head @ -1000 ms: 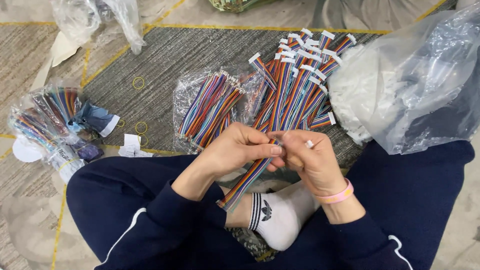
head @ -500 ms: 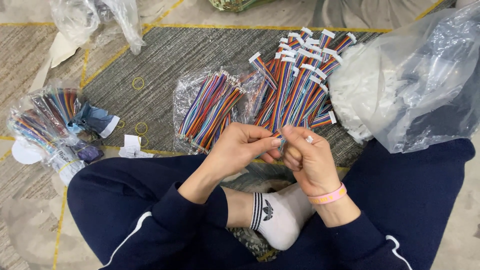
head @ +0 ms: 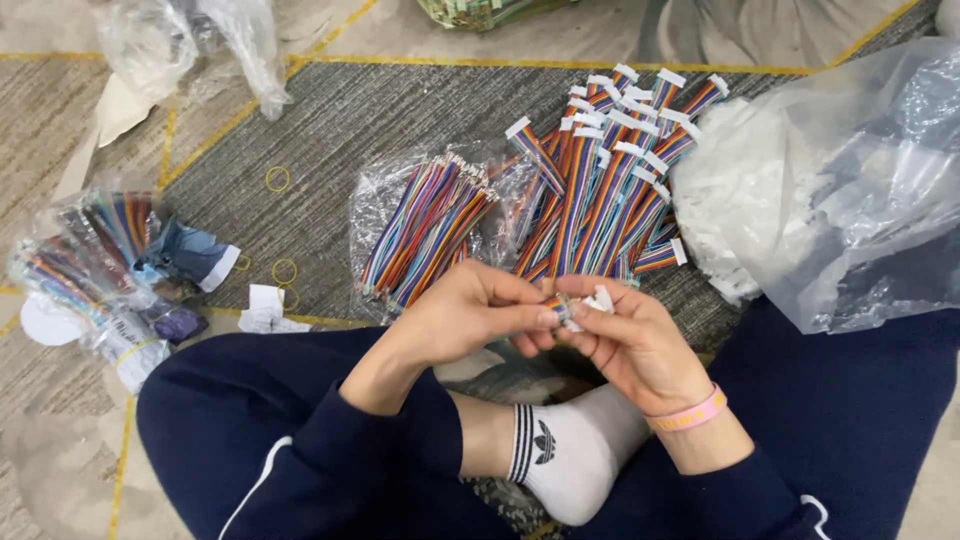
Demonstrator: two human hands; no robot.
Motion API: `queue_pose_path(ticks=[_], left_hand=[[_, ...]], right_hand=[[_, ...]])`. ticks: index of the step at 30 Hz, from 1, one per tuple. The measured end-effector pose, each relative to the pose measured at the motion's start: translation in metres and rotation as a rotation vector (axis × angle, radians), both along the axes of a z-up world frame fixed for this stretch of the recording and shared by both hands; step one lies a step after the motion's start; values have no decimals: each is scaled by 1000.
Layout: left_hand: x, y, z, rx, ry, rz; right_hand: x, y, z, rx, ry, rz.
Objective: Organizing and preparing wire bundles by attaching small white connectors to the ends of multi-colored ribbon cables while sitting on the floor.
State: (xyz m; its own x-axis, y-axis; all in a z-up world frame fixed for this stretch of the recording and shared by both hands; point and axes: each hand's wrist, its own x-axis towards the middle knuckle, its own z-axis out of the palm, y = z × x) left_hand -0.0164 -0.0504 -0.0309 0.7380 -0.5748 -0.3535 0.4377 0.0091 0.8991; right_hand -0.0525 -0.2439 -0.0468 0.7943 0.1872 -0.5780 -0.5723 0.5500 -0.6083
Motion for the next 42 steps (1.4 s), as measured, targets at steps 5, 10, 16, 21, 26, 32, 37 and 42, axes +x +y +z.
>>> queue_pose_path(ticks=[5, 10, 16, 21, 26, 32, 37, 42], left_hand=[[6, 3, 5, -15, 26, -33], [7, 1, 7, 40, 24, -165], [5, -1, 8, 16, 8, -116], [3, -5, 11, -54, 53, -111], [3, -5, 34, -22, 106, -131], [2, 0, 37, 37, 93, -150], [5, -7, 41, 78, 72, -203], [13, -13, 41, 33, 84, -298]], right_hand=[[3, -6, -13, 60, 149, -44], [-2, -4, -32, 145, 215, -66], [-18, -1, -46, 106, 218, -24], [-19, -6, -39, 223, 157, 107], [-15, -14, -27, 382, 65, 157], [-11, -9, -5, 127, -2, 134], [-13, -16, -3, 13, -28, 90], [-6, -32, 5, -98, -109, 221]])
